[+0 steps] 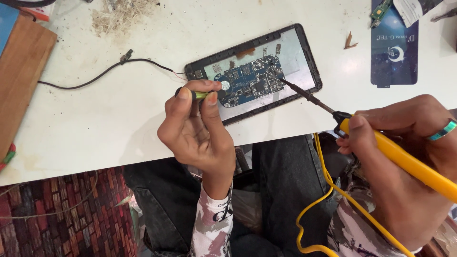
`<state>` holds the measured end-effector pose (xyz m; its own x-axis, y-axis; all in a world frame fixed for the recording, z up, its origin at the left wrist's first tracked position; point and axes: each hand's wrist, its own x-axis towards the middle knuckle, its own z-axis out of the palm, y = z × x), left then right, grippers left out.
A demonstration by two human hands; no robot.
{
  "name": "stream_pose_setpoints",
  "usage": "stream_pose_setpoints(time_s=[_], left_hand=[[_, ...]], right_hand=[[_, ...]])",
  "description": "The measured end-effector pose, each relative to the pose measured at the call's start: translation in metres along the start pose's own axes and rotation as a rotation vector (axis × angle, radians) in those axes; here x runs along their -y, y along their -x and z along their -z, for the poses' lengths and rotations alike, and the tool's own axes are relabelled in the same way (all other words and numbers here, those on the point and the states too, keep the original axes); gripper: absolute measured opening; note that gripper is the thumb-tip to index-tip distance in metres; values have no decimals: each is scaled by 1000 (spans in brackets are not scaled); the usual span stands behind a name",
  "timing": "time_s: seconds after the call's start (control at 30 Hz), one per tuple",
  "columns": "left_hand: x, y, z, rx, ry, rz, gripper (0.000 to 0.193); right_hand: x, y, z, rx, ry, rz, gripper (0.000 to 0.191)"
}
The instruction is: The person uses a soldering iron and solder wire to apply solder to multiple points on a smartphone motherboard. The hands hold the solder wire in the left hand and the soldering iron in the right hand, moving across different components on the board.
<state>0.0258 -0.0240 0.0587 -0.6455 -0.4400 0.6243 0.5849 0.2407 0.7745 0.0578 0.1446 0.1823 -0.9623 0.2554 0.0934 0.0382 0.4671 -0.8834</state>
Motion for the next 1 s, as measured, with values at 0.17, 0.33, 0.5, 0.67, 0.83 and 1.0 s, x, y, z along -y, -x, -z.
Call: stream_pose_setpoints(time_s=[0.17, 0.33, 0.5, 0.67, 0.83, 1.0], left_hand=[[-2, -2, 0, 2, -2, 2, 40], [-2, -1, 0, -3, 2, 6, 40], [-2, -1, 0, -7, 4, 11, 40], [0, 1, -2, -8, 13, 17, 39], [0, 1, -2, -7, 2, 15, 39], [1, 4, -4, -5, -1, 6, 39]], right_hand=[[3, 0, 0, 10, -1, -11, 13], [2, -1, 1, 8, -17, -9, 13], [2, -1, 2, 9, -2, -2, 13], [1, -3, 2, 21, 23, 12, 12], [-1, -1, 1, 10, 13, 12, 13], [-5, -2, 3, 12, 8, -8, 13]])
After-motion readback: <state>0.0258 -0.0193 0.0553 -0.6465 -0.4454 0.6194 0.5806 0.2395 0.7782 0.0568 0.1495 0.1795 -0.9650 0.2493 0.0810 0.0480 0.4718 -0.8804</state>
